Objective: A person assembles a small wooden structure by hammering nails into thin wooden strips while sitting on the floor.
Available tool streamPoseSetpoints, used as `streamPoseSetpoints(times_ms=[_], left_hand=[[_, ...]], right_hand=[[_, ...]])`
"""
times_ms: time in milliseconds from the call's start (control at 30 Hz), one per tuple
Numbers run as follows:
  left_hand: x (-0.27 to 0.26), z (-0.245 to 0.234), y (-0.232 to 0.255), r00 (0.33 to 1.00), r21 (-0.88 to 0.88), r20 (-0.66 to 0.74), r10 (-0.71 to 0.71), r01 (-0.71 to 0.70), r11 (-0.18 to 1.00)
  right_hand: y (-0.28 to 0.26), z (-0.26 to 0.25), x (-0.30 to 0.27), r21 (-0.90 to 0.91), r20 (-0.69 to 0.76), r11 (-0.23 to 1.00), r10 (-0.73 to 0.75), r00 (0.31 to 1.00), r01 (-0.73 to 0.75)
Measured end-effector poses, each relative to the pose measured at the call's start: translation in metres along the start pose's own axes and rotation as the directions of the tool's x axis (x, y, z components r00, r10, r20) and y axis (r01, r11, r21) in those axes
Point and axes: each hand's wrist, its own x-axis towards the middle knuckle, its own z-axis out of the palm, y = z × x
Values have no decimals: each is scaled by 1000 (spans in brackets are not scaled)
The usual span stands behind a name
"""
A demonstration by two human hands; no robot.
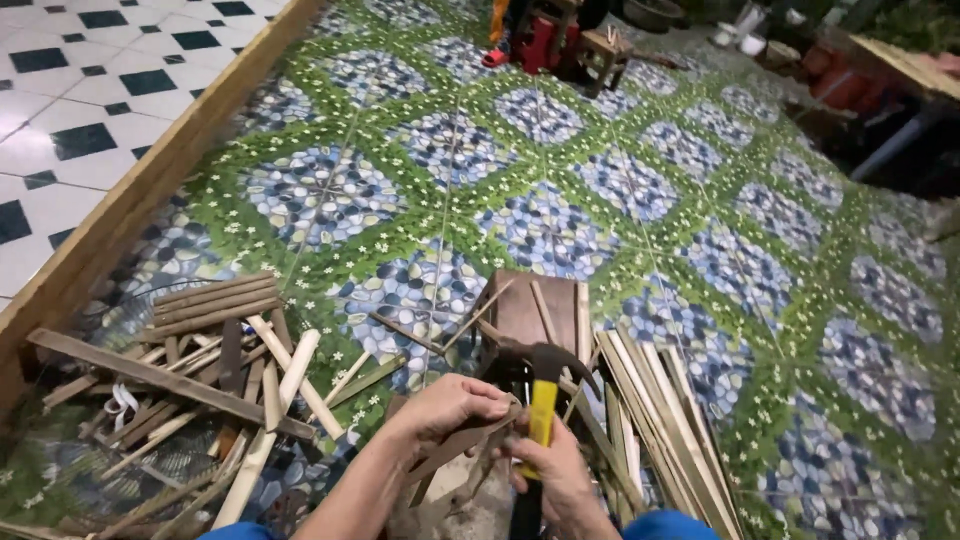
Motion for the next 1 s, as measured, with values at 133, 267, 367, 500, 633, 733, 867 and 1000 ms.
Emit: streamPoseSetpoints(times_ms=[133, 267, 367, 500, 633, 733, 867, 1000], left_hand=[[8, -7, -3, 997, -20, -76, 16, -17, 1000], [2, -6, 1, 996, -138, -93, -2, -11, 990], [8, -12, -3, 997, -151, -76, -15, 3, 989], [12, -29, -2, 987, -102, -159, 7, -24, 994], [0, -20, 8, 980, -33, -199, 11, -18, 999], [-26, 5, 22, 981, 83, -192, 20, -4, 997], [-22, 11, 13, 981, 217, -174, 80, -41, 975], [-20, 15, 12, 977, 257, -151, 150, -108, 960]], right_hand=[[-11, 16, 0, -116, 6, 990, -77, 997, 77], [1, 10, 10, -184, -11, 978, -101, 995, 97], [17, 3, 17, -136, -137, 990, -53, 989, 35], [20, -1, 18, -53, -124, 997, -70, 990, 64], [15, 1, 14, -15, -127, 998, -68, 989, 67], [11, 8, 5, 9, -124, 996, -92, 988, 94], [16, 7, 2, 15, -121, 994, -106, 987, 109], [16, 13, -3, 16, -143, 991, -129, 981, 132]])
